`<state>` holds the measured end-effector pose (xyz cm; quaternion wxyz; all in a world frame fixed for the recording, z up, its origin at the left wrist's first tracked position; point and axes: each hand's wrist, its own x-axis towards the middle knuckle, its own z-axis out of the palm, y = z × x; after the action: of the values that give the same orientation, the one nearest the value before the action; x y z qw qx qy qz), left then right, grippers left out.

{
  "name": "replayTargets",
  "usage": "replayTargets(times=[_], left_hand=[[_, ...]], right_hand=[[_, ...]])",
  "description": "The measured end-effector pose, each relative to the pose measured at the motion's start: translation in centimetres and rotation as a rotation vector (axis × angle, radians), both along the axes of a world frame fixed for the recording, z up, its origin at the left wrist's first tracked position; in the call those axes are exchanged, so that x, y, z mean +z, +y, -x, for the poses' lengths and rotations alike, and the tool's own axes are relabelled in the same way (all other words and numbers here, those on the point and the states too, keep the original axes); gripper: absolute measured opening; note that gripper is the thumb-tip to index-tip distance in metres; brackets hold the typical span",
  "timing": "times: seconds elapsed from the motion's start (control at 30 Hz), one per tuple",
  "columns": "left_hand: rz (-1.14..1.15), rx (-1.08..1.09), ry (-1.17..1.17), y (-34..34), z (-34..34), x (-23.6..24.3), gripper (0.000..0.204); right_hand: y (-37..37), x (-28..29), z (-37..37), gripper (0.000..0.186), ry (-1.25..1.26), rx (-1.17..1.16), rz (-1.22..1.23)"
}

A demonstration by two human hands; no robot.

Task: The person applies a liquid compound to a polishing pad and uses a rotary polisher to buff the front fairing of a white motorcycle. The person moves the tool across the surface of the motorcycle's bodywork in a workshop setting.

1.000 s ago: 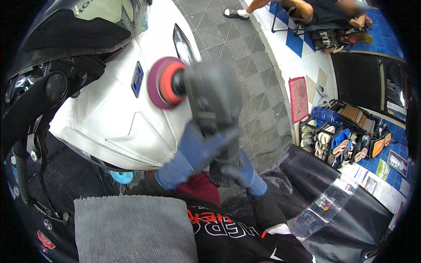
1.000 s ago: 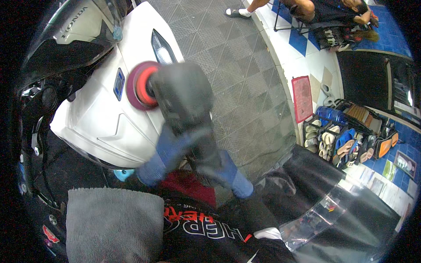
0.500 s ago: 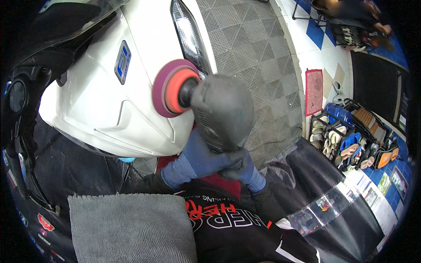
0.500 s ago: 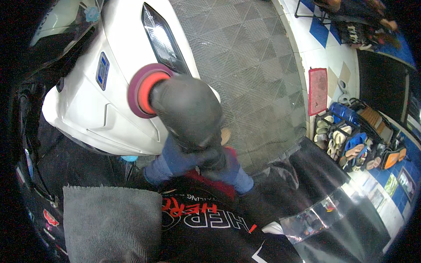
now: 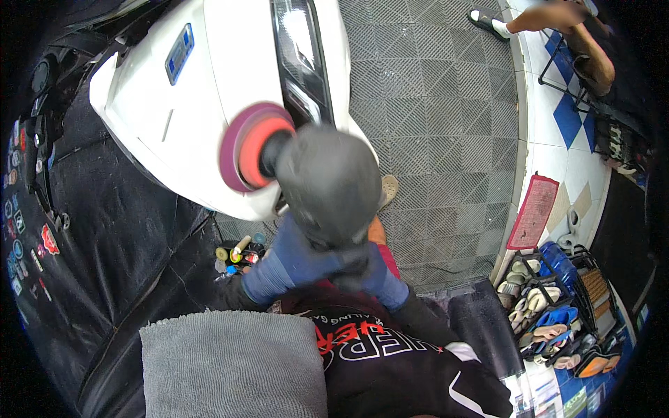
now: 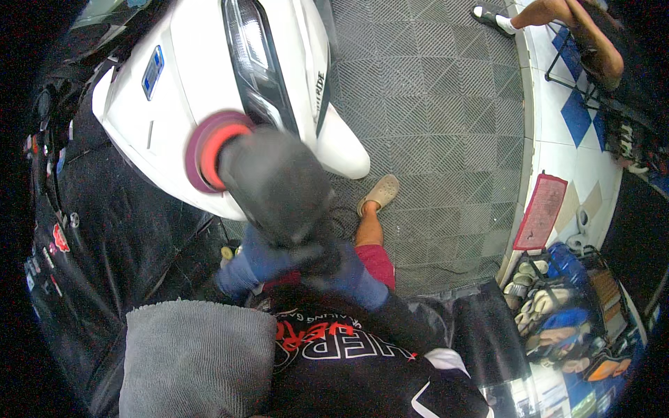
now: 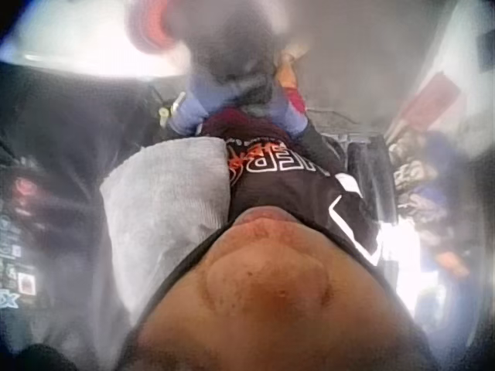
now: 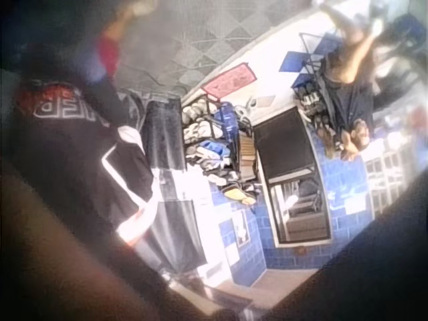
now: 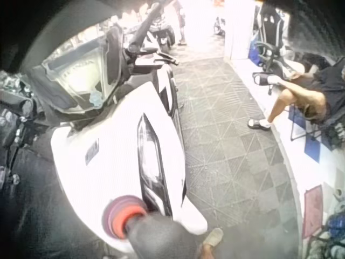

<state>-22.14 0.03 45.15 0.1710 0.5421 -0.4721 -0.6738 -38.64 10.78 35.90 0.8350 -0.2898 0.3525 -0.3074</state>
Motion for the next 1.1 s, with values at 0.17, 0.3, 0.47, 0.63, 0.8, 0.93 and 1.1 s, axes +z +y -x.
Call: replayTargets(times=[0.17,0.3,0.47,0.63,0.8,0.93,1.1], left_hand=[[0.101,0.129,0.051,-8.0,2.8,3.7,0.051],[0.064,0.213,0.128,-9.2,2.8,4.1,0.047],[0.036,0.144,0.117,-3.4,1.2,2.3,0.064],[-0.108,0.038,0.184,3.6,-2.5,-1.7,0.085],[0.159,-0.382,0.143,7.8,-6.7,-5.6,0.076],[0.133,-0.353,0.299,7.9,-6.5,-5.7,0.070],[-0.022,-0.168,0.870,1.7,-1.8,-5.8,0.069]], right_hand=[[-8.6,2.6,0.0,0.062,0.028,-0.199,0.038],[-11.3,5.1,1.4,0.064,-0.004,-0.134,0.042],[-4.1,3.2,-0.2,0.067,-0.210,-0.293,-0.191],[2.8,2.0,-1.7,0.070,0.241,-0.106,-0.049],[7.7,1.1,-3.7,0.074,0.497,-0.168,0.104],[7.5,3.7,-3.2,0.072,0.681,-0.299,0.123],[1.6,10.0,-1.1,0.068,0.997,-0.221,0.175]])
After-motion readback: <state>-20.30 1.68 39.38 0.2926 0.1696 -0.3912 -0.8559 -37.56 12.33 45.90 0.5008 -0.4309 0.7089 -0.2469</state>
